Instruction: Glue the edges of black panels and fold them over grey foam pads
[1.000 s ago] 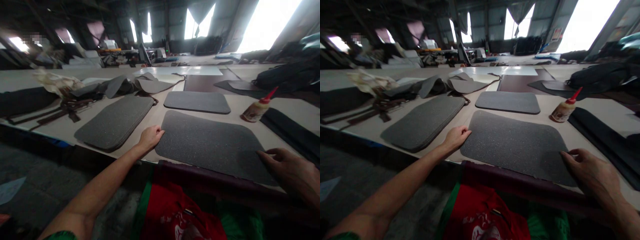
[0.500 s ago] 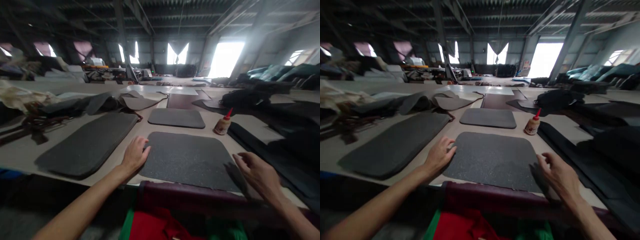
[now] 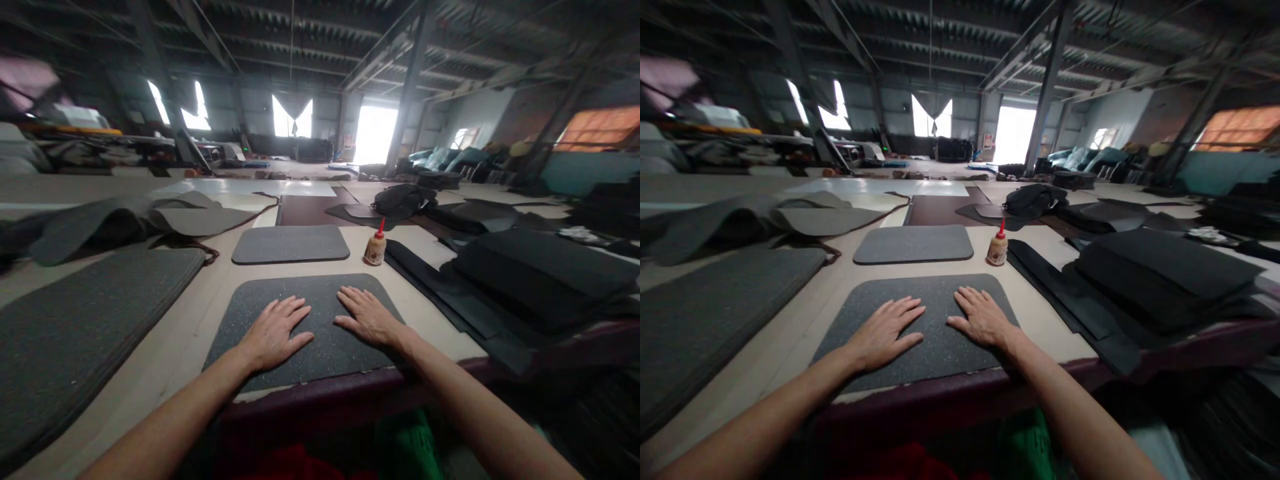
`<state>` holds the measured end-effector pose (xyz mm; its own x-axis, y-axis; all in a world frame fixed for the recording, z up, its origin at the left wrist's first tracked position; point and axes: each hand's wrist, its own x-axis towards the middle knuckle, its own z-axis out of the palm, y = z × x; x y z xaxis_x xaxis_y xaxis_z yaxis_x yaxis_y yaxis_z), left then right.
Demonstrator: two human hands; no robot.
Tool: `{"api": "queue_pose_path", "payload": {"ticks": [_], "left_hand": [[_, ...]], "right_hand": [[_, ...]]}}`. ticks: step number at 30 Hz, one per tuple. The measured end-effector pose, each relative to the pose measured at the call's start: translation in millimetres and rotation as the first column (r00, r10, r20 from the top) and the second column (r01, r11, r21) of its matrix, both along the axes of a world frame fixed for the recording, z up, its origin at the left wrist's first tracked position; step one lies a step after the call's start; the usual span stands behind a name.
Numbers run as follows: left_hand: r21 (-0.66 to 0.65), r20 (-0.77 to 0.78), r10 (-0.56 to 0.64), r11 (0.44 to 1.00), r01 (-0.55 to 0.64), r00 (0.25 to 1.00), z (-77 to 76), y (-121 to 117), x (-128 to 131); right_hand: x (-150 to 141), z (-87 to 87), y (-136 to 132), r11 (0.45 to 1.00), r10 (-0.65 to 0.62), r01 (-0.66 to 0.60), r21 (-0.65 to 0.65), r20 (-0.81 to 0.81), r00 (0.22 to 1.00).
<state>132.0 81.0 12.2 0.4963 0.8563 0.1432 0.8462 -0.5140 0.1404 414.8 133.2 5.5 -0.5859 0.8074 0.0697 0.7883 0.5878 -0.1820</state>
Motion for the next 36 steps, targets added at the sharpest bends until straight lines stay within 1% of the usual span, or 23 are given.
{"api": "queue_pose_path", "payload": {"ticks": [3,5,6,8,9,10,11,12,13,14,15,17,20,24,26,32,34,36], "left_hand": [[-0.018,-0.006,0.01,1.0,-0.01,1.0,3.6,0.6,-1.0],[-0.025,-0.01,0.018,1.0,-0.018,1.0,6.6,0.3,-0.8],[-0.023,-0.011,0.027,0.999,-0.027,1.0,8.4,-0.8,-0.1],[0.001,-0.016,0.017,1.0,-0.017,1.0,12.7,-5.6,3.6],[0.019,-0.021,-0.031,0.999,0.031,0.999,14.9,-9.3,7.2],[0.029,-0.028,-0.119,0.992,0.12,0.992,16.7,-13.4,12.0],[0.024,-0.033,-0.241,0.97,0.242,0.97,17.9,-17.5,17.6],[0.004,-0.028,-0.37,0.929,0.371,0.928,18.5,-21.2,23.6],[-0.028,-0.009,-0.476,0.879,0.475,0.88,18.5,-24.0,29.1],[-0.063,0.02,-0.535,0.843,0.535,0.845,18.0,-25.9,33.5],[-0.095,0.051,-0.549,0.829,0.551,0.835,17.5,-26.6,35.9],[-0.152,0.09,-0.494,0.851,0.502,0.865,16.9,-24.8,33.9],[-0.203,0.093,-0.389,0.894,0.4,0.917,18.3,-15.9,16.3],[-0.192,0.05,-0.234,0.952,0.239,0.971,18.7,3.2,-14.4],[-0.184,0.013,-0.163,0.969,0.162,0.987,16.9,13.7,-28.0],[-0.117,-0.053,0.021,0.993,-0.027,0.998,9.8,41.2,-65.7],[-0.097,-0.076,0.097,0.99,-0.104,0.992,8.1,48.3,-76.3],[-0.082,-0.094,0.173,0.98,-0.181,0.98,6.1,54.3,-84.5]], "right_hand": [[26.5,0.2,12.0,0.986,-0.169,0.169,0.01,0.058,0.984],[33.9,-0.3,9.4,0.973,-0.228,0.225,0.052,0.055,0.972],[34.3,-1.3,4.9,0.974,-0.218,0.214,0.08,0.043,0.975],[31.6,-5.3,-6.7,0.985,-0.13,0.128,0.12,0.01,0.991],[29.8,-8.0,-12.3,0.989,-0.073,0.074,0.127,-0.006,0.997],[28.3,-11.1,-16.8,0.991,-0.032,0.034,0.131,-0.022,0.999],[27.5,-14.3,-19.8,0.991,-0.01,0.014,0.132,-0.034,0.999],[27.5,-17.3,-21.2,0.991,-0.001,0.007,0.136,-0.04,0.999],[28.0,-20.2,-21.2,0.99,0.0,0.006,0.144,-0.04,0.999],[28.9,-22.7,-20.3,0.988,0.001,0.004,0.152,-0.032,0.999],[30.1,-24.8,-18.9,0.987,0.003,0.0,0.16,-0.02,1.0],[32.3,-27.8,-16.1,0.985,0.008,-0.008,0.171,-0.002,1.0],[34.5,-29.8,-14.8,0.982,0.01,-0.008,0.19,-0.012,1.0],[36.3,-31.1,-16.1,0.979,0.022,-0.02,0.205,-0.006,1.0],[37.6,-32.2,-16.4,0.977,0.028,-0.027,0.213,-0.001,1.0],[39.7,-35.4,-15.8,0.963,0.032,-0.031,0.267,0.002,0.999],[39.4,-35.7,-15.7,0.96,0.029,-0.029,0.279,0.006,1.0],[39.1,-36.4,-15.8,0.955,0.003,-0.001,0.298,-0.006,1.0]]}}
